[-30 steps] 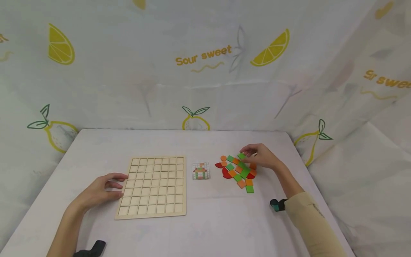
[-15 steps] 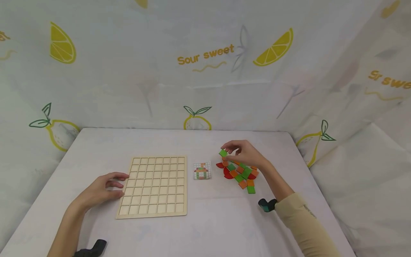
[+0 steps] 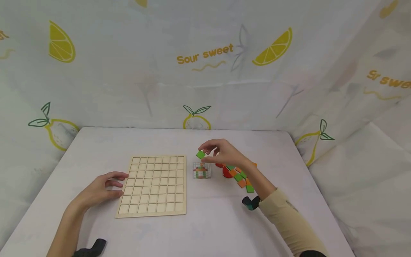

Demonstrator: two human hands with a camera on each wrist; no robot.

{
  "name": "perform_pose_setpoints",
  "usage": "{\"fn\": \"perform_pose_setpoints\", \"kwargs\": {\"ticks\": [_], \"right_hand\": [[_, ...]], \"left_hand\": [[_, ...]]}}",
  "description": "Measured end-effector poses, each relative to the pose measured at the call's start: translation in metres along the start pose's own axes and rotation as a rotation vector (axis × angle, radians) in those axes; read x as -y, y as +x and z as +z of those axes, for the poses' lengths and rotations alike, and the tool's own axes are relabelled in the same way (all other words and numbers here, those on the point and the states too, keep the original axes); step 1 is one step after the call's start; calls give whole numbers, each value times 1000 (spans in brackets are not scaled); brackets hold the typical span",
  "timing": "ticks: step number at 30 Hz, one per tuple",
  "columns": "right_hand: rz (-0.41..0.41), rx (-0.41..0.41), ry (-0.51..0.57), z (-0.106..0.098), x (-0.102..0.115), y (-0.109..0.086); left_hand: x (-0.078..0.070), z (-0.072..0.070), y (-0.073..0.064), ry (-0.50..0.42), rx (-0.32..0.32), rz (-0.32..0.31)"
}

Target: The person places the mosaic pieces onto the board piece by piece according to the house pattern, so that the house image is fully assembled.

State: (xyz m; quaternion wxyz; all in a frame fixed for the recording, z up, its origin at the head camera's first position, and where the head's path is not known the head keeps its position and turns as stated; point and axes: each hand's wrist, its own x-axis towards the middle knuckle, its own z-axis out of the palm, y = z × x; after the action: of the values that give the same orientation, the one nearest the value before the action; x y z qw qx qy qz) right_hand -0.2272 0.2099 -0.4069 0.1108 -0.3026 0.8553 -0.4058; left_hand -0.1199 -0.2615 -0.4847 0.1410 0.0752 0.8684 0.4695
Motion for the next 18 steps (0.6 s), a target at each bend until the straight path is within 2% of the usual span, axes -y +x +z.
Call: {"fn": "perform_pose_setpoints", "kwargs": {"ticks": [11, 18], "right_hand": [[-91, 90, 45, 39, 21, 27], [-139, 176, 62, 67, 39, 50]], "left_hand": [[2, 0, -1, 8, -5, 19], [-1, 1, 1, 5, -11, -9]]}}
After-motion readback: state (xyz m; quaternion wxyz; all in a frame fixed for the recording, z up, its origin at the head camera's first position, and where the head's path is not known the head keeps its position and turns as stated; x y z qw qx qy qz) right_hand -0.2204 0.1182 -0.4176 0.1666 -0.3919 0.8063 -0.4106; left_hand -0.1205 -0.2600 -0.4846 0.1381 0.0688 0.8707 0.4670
